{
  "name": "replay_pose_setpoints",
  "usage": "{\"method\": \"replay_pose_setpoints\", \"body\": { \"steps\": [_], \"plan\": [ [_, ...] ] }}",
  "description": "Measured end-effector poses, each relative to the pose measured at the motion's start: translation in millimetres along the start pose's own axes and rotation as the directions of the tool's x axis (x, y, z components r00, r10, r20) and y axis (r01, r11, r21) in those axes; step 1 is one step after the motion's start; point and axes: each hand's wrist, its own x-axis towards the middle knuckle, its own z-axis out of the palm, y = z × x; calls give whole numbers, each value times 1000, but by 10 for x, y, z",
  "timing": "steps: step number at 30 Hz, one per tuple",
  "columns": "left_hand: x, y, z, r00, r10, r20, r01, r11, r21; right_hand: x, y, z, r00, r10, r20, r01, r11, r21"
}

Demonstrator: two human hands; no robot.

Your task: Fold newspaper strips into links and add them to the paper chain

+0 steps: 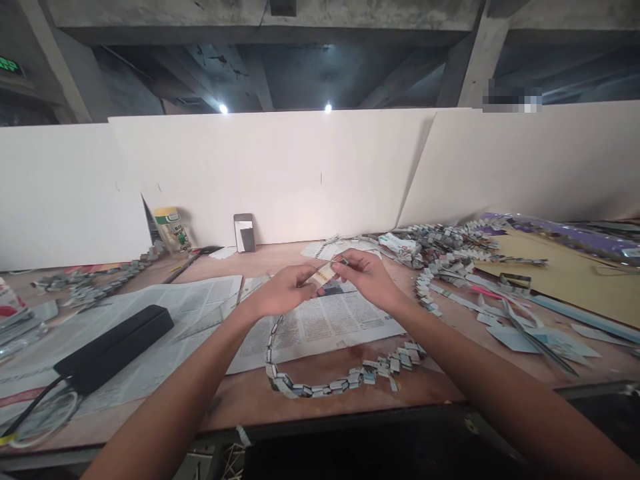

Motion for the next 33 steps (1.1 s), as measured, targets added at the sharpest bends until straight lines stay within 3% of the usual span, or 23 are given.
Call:
{"method": "replay_pose_setpoints", "body": {
  "steps": [3, 6, 10, 17, 24, 29, 33],
  "plan": [
    [-10, -29, -6, 995, -75, 60, 76, 997, -9, -1, 10, -7, 1000, -29, 11, 30, 999, -31],
    [-31, -61, -11, 994, -110, 12, 105, 973, 206, -19, 20, -14, 997, -54, 51, 61, 988, -139],
    [-40, -80, 3, 994, -39, -102, 84, 873, 481, -51, 20, 0, 994, -59, 96, 76, 980, -184],
    [-42, -28, 28, 990, -17, -143, 114, 701, 704, -28, 24, 11, 995, 12, 104, -23, 994, 108],
    [-75, 32, 53, 990, 10, -144, 112, 572, 813, -16, 62, 22, 973, 139, 186, -203, 899, 389],
    [-55, 11, 134, 981, 29, -190, 156, 457, 876, -40, 66, 91, 969, 155, 192, -219, 898, 381],
    [-43, 37, 225, 982, 104, -155, 98, 420, 902, -71, 40, 148, 972, 156, 174, -206, 926, 318]
  ]
}}
